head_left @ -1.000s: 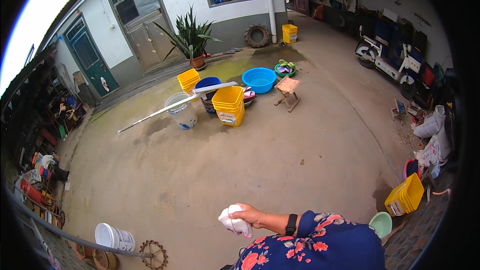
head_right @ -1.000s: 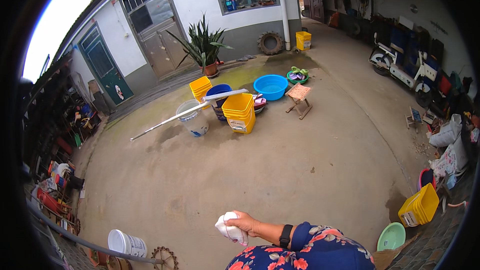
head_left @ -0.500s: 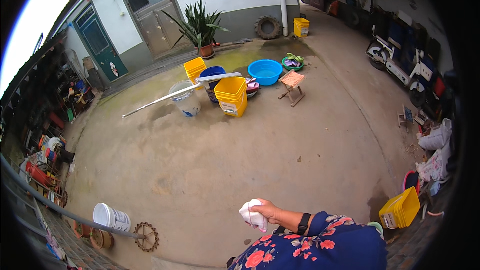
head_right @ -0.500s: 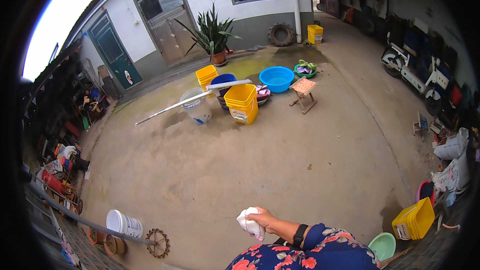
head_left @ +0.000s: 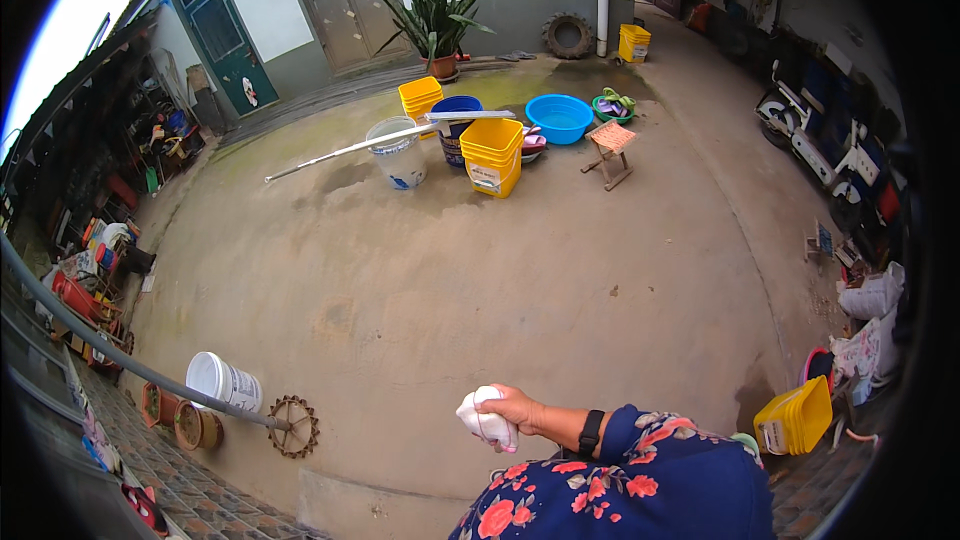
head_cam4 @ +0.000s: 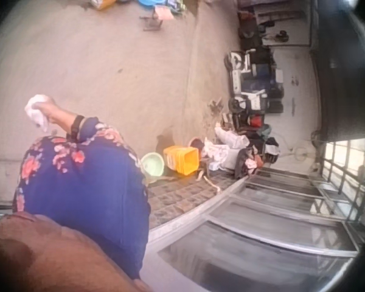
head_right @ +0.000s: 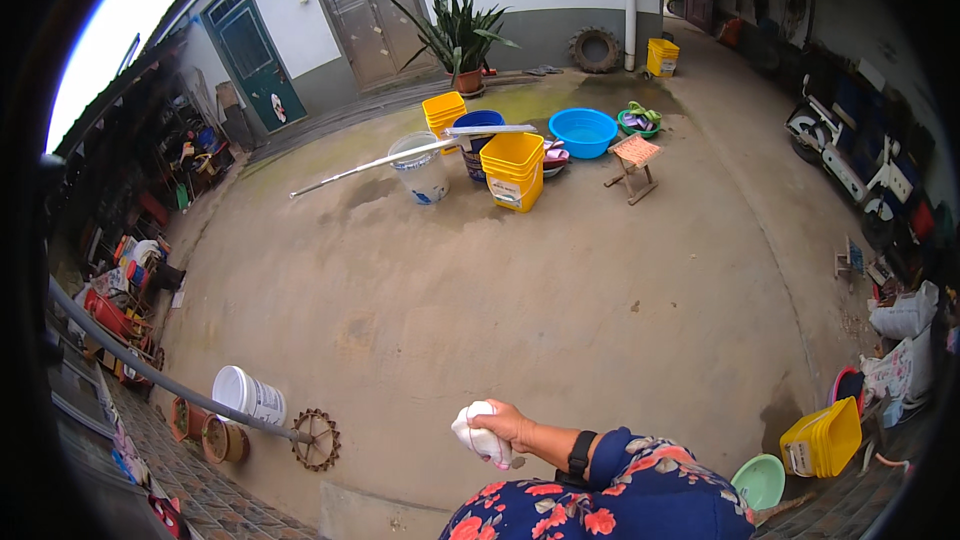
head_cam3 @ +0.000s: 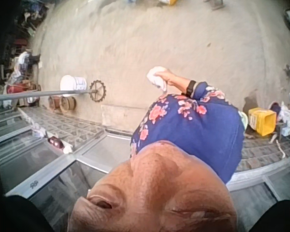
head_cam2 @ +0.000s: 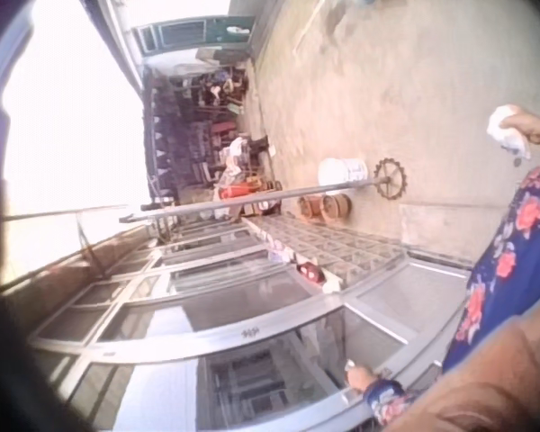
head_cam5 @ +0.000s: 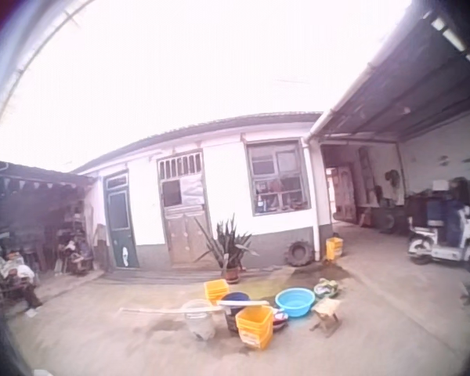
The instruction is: The person wipes a white radiator with a cloth, then moves outside to wash the cloth in a blue bucket, adds detergent, and rinses it in a blue basin. The person wrings and refolds the cloth repeatedly.
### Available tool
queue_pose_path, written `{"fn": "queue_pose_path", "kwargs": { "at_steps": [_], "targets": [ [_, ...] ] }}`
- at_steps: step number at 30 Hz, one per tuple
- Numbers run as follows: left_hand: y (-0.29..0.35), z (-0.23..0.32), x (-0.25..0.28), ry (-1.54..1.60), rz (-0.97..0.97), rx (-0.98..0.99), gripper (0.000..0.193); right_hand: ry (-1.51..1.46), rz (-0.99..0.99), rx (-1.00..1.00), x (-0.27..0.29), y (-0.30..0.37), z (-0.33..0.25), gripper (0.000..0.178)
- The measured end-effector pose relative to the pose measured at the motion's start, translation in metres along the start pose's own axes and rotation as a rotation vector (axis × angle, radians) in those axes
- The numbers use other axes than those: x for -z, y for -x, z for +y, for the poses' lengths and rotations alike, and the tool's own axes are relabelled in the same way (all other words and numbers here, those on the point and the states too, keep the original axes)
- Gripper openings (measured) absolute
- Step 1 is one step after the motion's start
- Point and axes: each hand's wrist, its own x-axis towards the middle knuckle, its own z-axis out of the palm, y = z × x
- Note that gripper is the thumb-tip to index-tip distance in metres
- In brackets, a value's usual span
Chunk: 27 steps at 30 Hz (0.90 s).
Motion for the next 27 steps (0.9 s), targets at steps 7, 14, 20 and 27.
{"fn": "queue_pose_path", "kwargs": {
  "at_steps": [7,14,20,27],
  "targets": [
    [0.011,-0.047,-0.005,-0.132,-0.193,0.161,0.035,-0.093,-0.051,-0.089,-0.028,-0.021,0.042,0.033],
    [0.017,-0.068,-0.012,-0.158,-0.354,0.223,0.035,-0.139,0.03,-0.079,-0.022,-0.026,0.054,0.032],
    [0.021,-0.096,-0.017,-0.179,-0.572,0.306,0.034,-0.079,0.014,-0.058,-0.033,-0.031,0.06,0.031],
    [0.067,-0.175,0.02,-0.253,-1.034,0.515,0.034,-0.123,-0.079,-0.015,-0.009,-0.003,0.03,0.033]
  ]
}}
